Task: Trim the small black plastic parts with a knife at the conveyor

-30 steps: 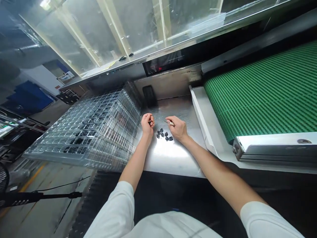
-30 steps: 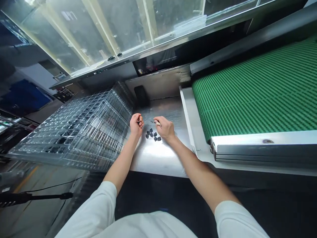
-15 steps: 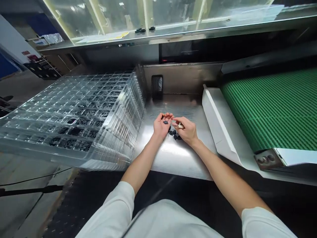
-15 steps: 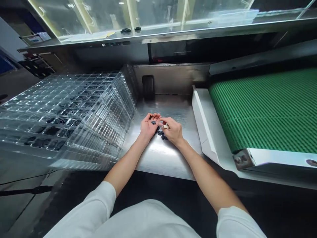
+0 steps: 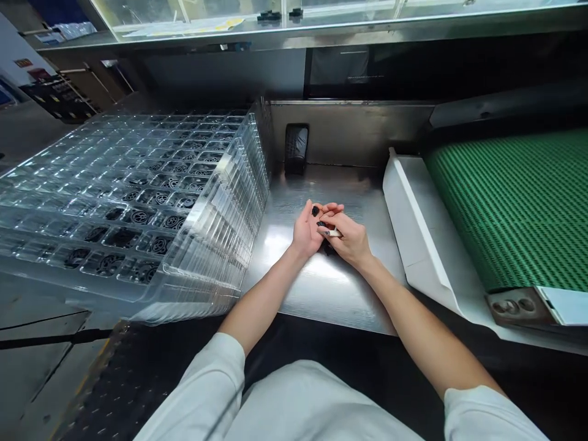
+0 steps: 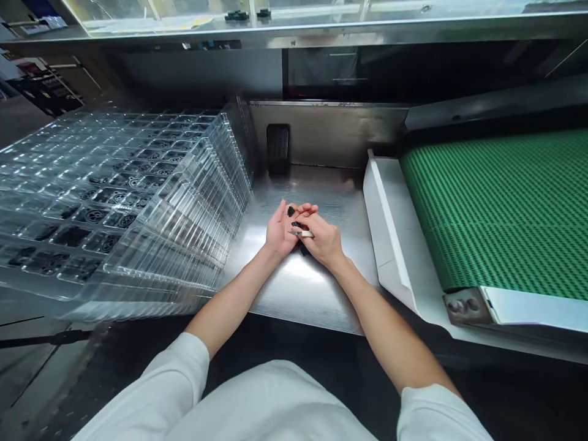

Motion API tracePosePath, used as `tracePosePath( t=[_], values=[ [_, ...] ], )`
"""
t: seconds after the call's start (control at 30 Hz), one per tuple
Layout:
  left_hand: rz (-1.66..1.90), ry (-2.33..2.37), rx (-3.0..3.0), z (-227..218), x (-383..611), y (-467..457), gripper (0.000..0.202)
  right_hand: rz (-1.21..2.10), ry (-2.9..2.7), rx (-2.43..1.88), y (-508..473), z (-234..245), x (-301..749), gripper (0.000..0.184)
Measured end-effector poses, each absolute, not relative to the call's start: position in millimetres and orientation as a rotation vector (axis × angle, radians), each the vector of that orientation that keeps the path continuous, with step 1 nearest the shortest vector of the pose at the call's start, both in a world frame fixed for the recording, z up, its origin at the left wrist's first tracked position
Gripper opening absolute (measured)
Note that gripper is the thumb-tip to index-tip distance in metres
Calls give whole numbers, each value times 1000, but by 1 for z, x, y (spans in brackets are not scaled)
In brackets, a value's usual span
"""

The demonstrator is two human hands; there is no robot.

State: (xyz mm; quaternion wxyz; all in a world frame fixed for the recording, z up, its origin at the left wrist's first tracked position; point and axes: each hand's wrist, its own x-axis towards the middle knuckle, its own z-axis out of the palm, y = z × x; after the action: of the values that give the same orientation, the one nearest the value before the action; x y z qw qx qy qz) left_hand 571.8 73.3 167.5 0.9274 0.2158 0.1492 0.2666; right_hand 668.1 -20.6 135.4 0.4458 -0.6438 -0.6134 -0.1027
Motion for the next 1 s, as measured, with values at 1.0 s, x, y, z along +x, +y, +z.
tracePosePath(
  t=[1.0],
  values=[
    [457, 368, 888, 155, 575, 64, 21, -127, -1085, -1647, -23, 141, 673, 37]
  ],
)
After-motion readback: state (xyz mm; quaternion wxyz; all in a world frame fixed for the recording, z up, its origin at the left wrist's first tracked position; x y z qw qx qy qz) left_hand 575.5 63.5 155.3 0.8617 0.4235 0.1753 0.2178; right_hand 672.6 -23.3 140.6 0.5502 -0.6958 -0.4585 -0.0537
